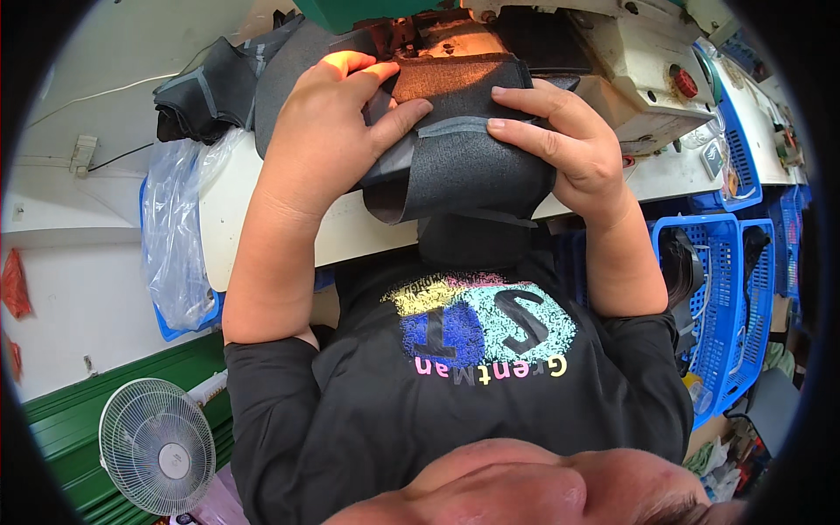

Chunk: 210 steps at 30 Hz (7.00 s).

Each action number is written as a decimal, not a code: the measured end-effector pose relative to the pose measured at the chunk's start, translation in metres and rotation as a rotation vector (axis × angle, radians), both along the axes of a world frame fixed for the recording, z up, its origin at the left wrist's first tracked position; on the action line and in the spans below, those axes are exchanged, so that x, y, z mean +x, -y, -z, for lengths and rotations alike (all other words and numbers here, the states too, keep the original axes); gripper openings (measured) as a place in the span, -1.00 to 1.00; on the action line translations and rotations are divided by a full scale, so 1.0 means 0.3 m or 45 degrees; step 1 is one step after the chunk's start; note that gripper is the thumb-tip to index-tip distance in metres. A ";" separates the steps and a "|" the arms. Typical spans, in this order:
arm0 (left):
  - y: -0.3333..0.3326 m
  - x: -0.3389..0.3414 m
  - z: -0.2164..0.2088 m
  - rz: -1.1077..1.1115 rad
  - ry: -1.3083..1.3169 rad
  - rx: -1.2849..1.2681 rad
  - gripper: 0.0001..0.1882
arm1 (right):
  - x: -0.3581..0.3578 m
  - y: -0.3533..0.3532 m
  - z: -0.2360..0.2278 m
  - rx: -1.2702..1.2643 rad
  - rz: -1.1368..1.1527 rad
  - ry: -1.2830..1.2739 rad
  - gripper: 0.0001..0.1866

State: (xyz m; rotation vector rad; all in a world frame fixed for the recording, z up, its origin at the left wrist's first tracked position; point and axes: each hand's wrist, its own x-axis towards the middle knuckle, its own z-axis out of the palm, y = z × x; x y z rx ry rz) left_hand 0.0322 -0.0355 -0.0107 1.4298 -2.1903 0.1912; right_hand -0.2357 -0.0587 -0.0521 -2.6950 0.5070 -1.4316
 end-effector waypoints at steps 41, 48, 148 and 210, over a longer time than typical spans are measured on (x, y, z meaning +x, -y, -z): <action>0.105 0.094 -0.113 -0.061 -0.017 0.608 -0.65 | 0.302 -0.177 0.068 -0.142 0.267 0.197 -0.58; -0.085 -0.017 -0.022 -0.067 -0.096 0.382 -0.57 | 0.255 -0.160 0.085 -0.015 -0.091 0.371 -0.57; 0.238 0.136 -0.027 -0.169 0.381 0.209 -0.70 | 0.036 -0.043 0.035 -0.020 -0.047 0.122 -0.66; 0.378 0.359 -0.027 0.132 -0.135 0.443 -0.72 | 0.174 -0.051 0.000 0.055 0.368 -0.155 -0.56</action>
